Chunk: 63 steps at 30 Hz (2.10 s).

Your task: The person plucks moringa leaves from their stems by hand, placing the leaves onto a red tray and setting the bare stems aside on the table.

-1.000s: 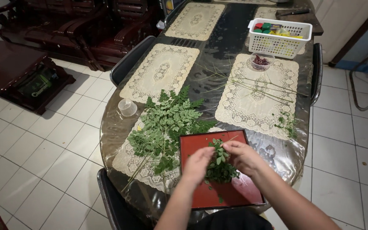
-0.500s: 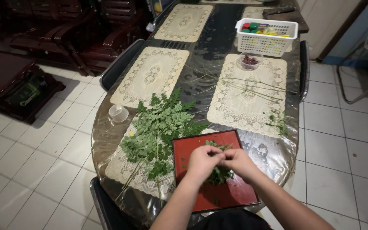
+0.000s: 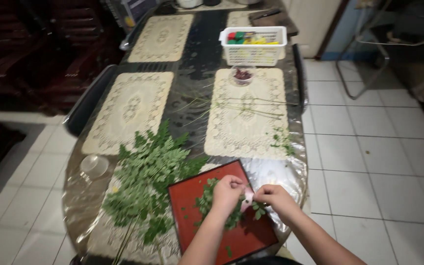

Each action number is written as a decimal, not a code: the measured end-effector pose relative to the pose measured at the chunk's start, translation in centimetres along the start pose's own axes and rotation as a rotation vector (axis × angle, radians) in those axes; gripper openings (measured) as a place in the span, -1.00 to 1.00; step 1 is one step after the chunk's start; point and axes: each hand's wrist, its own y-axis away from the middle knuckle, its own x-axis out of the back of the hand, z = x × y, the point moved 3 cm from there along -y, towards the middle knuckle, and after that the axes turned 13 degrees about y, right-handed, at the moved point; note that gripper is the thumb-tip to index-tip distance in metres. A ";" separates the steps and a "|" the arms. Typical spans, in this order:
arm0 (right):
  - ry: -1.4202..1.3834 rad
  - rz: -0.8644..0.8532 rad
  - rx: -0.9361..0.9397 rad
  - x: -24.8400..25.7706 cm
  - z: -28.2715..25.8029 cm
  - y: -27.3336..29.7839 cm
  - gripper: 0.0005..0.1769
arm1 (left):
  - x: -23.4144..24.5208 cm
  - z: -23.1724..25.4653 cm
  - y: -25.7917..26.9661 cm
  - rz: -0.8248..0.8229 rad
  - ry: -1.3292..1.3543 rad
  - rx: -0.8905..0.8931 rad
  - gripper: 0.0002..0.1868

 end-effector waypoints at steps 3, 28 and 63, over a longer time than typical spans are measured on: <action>0.019 0.268 -0.045 4.6 0.2 0.0 -0.90 | -4.6 0.3 -3.6 -0.002 0.068 0.068 -0.81; -0.550 0.002 0.014 -0.5 -3.5 -0.9 -0.83 | -1.0 2.8 5.3 -0.247 0.460 0.350 -0.76; 0.717 -0.260 0.834 -10.3 -10.7 -0.3 -0.68 | 12.2 4.9 11.6 -0.031 -0.378 -0.031 -0.81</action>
